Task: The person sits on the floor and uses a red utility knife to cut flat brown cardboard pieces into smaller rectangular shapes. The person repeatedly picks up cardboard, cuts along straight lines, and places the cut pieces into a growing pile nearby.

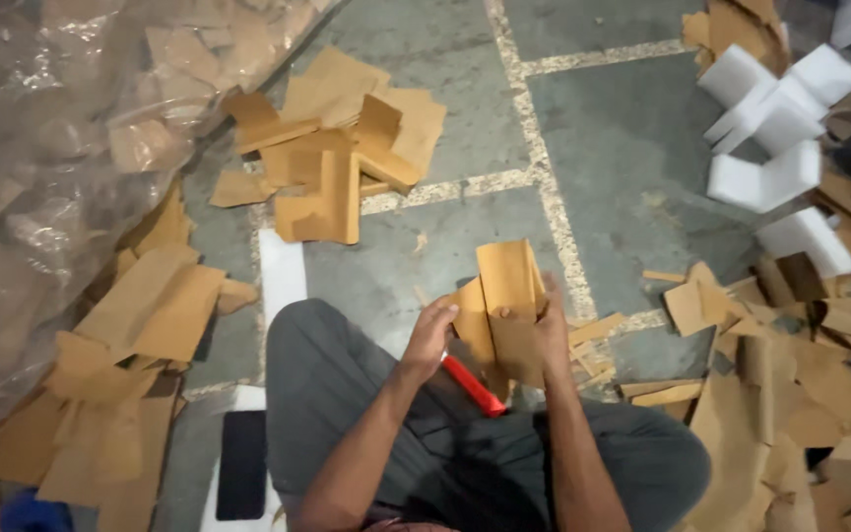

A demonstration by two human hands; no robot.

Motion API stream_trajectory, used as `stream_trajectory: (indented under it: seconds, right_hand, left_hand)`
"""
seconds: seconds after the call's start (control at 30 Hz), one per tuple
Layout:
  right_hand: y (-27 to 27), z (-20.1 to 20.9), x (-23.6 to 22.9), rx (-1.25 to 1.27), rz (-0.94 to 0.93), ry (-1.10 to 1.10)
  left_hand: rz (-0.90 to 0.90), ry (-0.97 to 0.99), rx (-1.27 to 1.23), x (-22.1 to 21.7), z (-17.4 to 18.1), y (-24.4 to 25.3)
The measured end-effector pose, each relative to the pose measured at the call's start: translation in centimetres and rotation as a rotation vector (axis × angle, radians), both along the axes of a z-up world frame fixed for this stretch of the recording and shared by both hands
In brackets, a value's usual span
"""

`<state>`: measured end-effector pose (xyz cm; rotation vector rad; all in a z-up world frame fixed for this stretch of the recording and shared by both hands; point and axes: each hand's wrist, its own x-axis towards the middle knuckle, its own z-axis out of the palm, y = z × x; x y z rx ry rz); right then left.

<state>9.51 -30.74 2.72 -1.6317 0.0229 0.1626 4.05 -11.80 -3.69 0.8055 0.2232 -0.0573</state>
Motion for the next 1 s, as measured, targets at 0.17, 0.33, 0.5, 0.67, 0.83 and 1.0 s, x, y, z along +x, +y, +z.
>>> stream_trajectory:
  seconds: [0.17, 0.33, 0.5, 0.67, 0.83, 1.0]
  right_hand:
    - [3.9, 1.6, -2.2, -0.426, 0.052, -0.178]
    - [8.1, 1.8, -5.6, -0.452, 0.177, -0.055]
    - [9.2, -0.4, -4.9, -0.301, 0.268, -0.307]
    - [8.7, -3.5, -2.1, -0.458, 0.214, -0.205]
    - [9.4, -4.4, -1.0, -0.858, 0.462, -0.166]
    - [10.7, -4.9, 0.5, -0.925, 0.611, -0.011]
  left_hand:
    - [0.030, -0.135, -0.018, -3.4, 3.2, 3.4]
    - [0.118, 0.029, 0.912, -4.2, 1.5, 4.8]
    - [0.326, -0.058, 0.666, -0.8, -1.5, 7.6]
    - [0.078, -0.036, 1.180, 10.3, 0.1, 14.1]
    - [-0.137, -0.186, 1.700, 26.1, 1.4, 18.7]
    - [-0.275, -0.221, 1.727, 35.3, -3.5, 24.4]
